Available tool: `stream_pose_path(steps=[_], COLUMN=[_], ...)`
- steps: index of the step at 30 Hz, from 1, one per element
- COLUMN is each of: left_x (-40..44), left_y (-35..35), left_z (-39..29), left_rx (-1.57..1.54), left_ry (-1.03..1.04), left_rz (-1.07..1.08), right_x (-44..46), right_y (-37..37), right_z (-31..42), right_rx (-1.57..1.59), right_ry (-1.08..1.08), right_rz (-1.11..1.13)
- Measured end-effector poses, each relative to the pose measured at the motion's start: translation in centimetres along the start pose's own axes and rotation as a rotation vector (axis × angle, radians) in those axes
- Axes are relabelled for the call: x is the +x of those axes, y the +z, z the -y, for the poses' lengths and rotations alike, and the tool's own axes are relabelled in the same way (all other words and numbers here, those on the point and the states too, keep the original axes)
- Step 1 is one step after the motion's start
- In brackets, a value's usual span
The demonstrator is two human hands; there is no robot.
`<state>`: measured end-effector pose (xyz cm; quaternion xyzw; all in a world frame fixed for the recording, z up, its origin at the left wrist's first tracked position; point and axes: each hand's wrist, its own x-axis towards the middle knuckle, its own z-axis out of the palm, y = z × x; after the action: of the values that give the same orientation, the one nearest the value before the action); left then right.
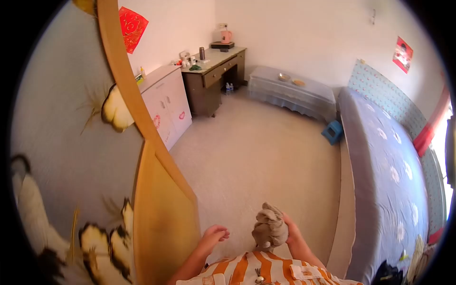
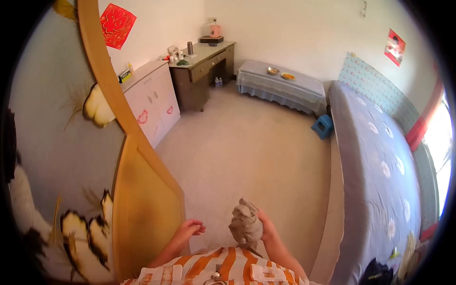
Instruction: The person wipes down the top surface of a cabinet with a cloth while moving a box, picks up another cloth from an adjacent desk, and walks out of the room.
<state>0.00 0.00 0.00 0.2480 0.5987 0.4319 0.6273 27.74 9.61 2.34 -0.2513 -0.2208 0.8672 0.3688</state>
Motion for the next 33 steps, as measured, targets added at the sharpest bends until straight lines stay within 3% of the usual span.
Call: stream_pose_path(steps=[2, 3, 4, 5, 7, 9, 13, 17, 21, 23, 26, 29, 33], left_x=[1.0, 7.8, 9.3, 13.7, 15.9, 18.9, 24.1, 29.0, 36.9, 40.5, 44.4, 49.6, 56.1], left_y=[2.5, 5.2, 5.2, 2.0, -3.0, -2.5, -3.9, -8.6, -14.6, -16.4, -19.5, -23.3, -28.7], left_z=[0.4, -1.7, -1.6, -6.1, -10.3, -11.8, -15.5, -18.1, -21.6, -25.5, -35.1, -38.6, -43.1], left_rx=[0.013, -0.069, -0.048, 0.048, 0.079, -0.031, -0.151, -0.217, -0.266, -0.204, -0.22, -0.24, -0.11], left_ry=[0.059, -0.007, 0.01, 0.127, 0.16, 0.033, -0.002, -0.018, 0.045, 0.081, 0.093, 0.16, 0.16], left_rz=[0.126, 0.141, 0.099, 0.037, -0.062, -0.198, -0.345, -0.508, -0.544, -0.575, -0.639, -0.519, -0.599], right_x=[-0.5, 4.7, 6.8, 14.4, 23.1, 28.0, 41.3, 53.4, 63.9, 67.4, 75.1, 81.7, 93.8], right_y=[-0.3, -2.4, -3.7, -3.4, -1.8, 0.6, 1.9, 5.7, 10.1, 12.5, 15.9, 18.7, 24.0], right_z=[2.4, 8.1, 8.8, 9.7, 7.8, 11.4, 15.7, 16.2, 16.0, 16.7, 18.7, 21.0, 23.6], right_rx=[-0.032, -0.075, 0.007, 0.101, 0.134, -0.149, -0.038, -0.147, -0.19, -0.196, -0.191, -0.163, -0.262], right_ry=[-0.11, -0.047, 0.07, 0.115, 0.097, 0.083, 0.253, 0.348, 0.4, 0.399, 0.413, 0.392, 0.321], right_rz=[-0.085, -0.159, -0.018, 0.227, 0.277, -0.156, 0.108, 0.21, 0.232, 0.114, 0.22, 0.309, 0.424])
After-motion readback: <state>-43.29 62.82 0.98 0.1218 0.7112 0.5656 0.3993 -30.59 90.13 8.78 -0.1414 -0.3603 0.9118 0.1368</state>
